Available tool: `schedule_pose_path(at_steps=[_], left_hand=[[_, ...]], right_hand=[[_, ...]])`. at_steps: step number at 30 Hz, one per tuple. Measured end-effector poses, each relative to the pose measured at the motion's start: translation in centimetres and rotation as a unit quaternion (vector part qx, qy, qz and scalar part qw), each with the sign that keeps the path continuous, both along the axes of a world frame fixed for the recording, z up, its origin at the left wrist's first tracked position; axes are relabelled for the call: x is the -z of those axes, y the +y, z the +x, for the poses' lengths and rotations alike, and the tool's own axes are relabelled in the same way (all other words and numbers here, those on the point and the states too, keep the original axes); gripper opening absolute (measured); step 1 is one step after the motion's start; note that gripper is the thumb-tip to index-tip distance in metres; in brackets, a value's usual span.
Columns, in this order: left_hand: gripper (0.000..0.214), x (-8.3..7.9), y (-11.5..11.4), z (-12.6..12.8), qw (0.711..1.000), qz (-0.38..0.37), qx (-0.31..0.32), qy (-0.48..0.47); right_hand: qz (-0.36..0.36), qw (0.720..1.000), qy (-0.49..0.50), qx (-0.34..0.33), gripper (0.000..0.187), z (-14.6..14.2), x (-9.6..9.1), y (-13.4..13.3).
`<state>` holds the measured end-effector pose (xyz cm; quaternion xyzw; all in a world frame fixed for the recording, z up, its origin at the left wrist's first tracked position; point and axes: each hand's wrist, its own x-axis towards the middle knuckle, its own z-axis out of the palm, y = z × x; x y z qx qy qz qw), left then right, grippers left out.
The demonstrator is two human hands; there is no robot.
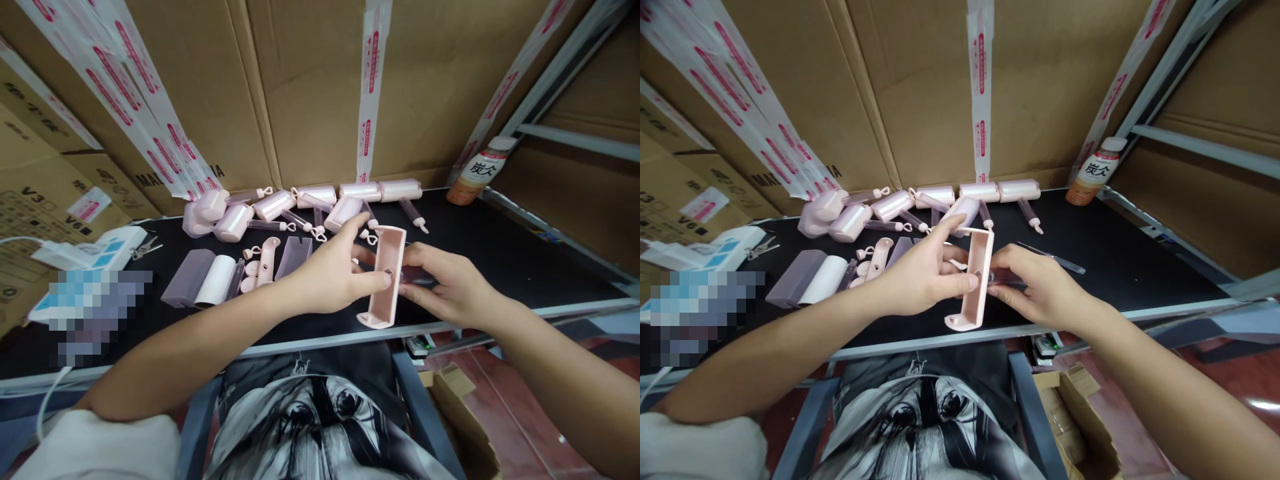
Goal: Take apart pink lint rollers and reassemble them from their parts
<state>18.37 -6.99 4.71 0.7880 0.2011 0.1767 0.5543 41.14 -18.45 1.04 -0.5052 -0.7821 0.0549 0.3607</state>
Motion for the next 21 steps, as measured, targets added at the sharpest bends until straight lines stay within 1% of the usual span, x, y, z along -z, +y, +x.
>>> schedule_pose_path(at_steps=[2, 4, 5, 7, 12, 15, 18, 21], left_hand=[[0.074, 0.2, -0.2, 0.0, 0.999, -0.037, 0.021, -0.017], [0.041, 0.5, -0.2, 0.0, 0.998, -0.046, 0.034, -0.037], [0.03, 0.6, -0.2, 0.0, 0.997, -0.049, 0.038, -0.042], [0.019, 0.7, -0.2, -0.3, 0.997, -0.056, 0.041, -0.037], [0.013, 0.9, 0.1, -0.7, 0.997, -0.067, 0.034, -0.013], [0.015, 1.6, 0.5, -0.5, 0.997, -0.077, 0.023, -0.015], [0.021, 2.4, 0.8, -0.2, 0.997, -0.076, 0.003, -0.024], [0.024, 2.6, 0.8, -0.3, 0.997, -0.065, -0.01, -0.046]], right_hand=[[-0.015, 1.0, -0.009, 0.0, 0.014, -0.2, 0.2, 0.1], [-0.02, 1.0, -0.02, -0.008, 0.016, -0.4, 0.5, 0.2], [-0.016, 0.999, -0.024, -0.014, 0.016, -0.4, 0.7, 0.3], [-0.005, 0.999, -0.03, -0.031, 0.017, -0.6, 1.0, 0.5], [0.025, 0.996, -0.044, -0.072, 0.019, -0.9, 1.6, 1.3], [0.076, 0.992, -0.05, -0.092, 0.019, -1.0, 1.9, 2.1], [0.119, 0.987, -0.047, -0.093, 0.017, -1.0, 2.5, 2.9], [0.135, 0.986, -0.045, -0.082, 0.019, -1.0, 3.1, 3.3]])
